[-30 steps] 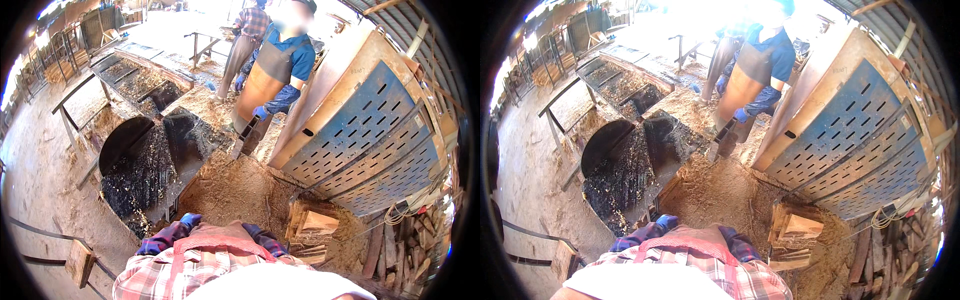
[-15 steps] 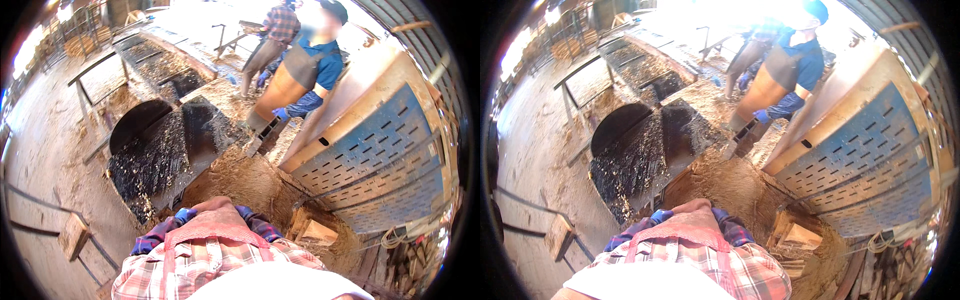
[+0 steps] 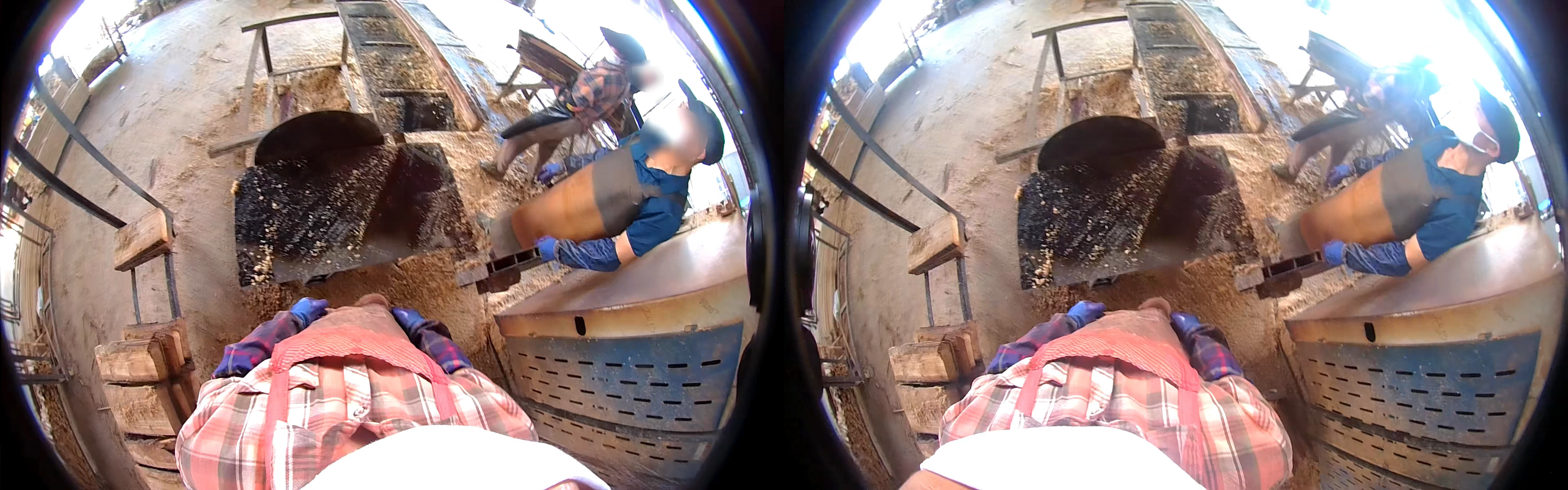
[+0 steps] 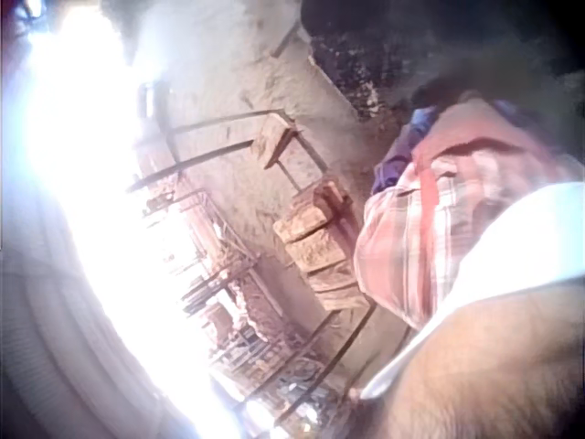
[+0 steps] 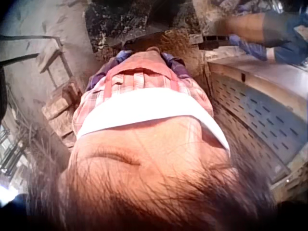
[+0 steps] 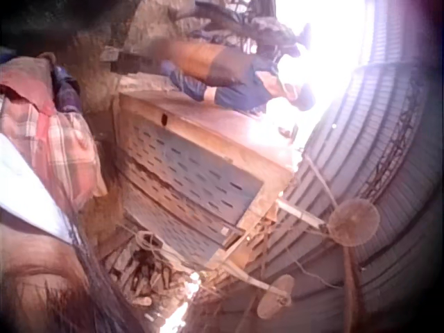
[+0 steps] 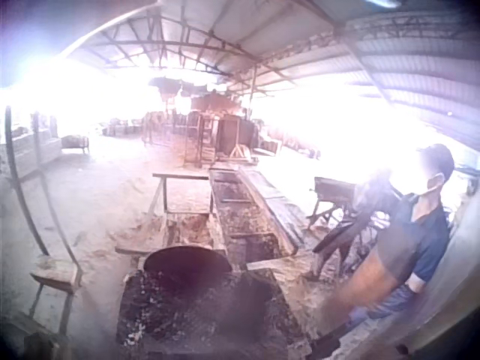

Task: The person repeatedly picks up rectangular wooden planks from a pile on the floor and places them onto a nearby conveyor or processing machine. The worker wears blue gloves and a plaid shirt, continuously cycling through the same pick-and-place motion.

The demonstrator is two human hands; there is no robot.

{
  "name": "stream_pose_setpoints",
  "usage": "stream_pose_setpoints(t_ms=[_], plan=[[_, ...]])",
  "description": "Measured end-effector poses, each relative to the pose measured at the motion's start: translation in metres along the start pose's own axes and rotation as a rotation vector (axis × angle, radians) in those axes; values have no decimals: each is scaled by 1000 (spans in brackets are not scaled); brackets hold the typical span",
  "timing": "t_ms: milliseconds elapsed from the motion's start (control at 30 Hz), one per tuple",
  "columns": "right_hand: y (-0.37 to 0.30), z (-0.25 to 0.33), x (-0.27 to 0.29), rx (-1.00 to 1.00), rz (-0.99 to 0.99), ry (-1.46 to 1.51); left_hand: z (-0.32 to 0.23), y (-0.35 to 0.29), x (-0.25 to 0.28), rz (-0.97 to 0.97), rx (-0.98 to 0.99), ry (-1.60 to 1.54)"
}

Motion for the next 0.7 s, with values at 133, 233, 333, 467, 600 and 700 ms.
stream_pose_setpoints(t_ms=[133,233,333,467,600,700], plan=[[9,55,13,103,120,-11,20,-7,-1,-19,151,-44],[16,59,10,173,247,-106,44,-17,-24,45,305,-62],[28,72,11,189,340,-153,36,-47,-28,-2,384,-126],[34,51,28,272,547,-527,27,-25,-21,94,375,231],[56,62,10,235,560,-496,42,-62,-24,30,508,6],[55,57,12,192,519,-474,34,-69,-3,93,542,19]])
Point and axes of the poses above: each hand's wrist, its own y-axis towards the middle knuckle, its own x-axis out of the back of the hand, z = x × y, the point moved 8 cm from there along y, towards the middle knuckle, and after that the axes turned 5 degrees about y, right-handed, at the moved point
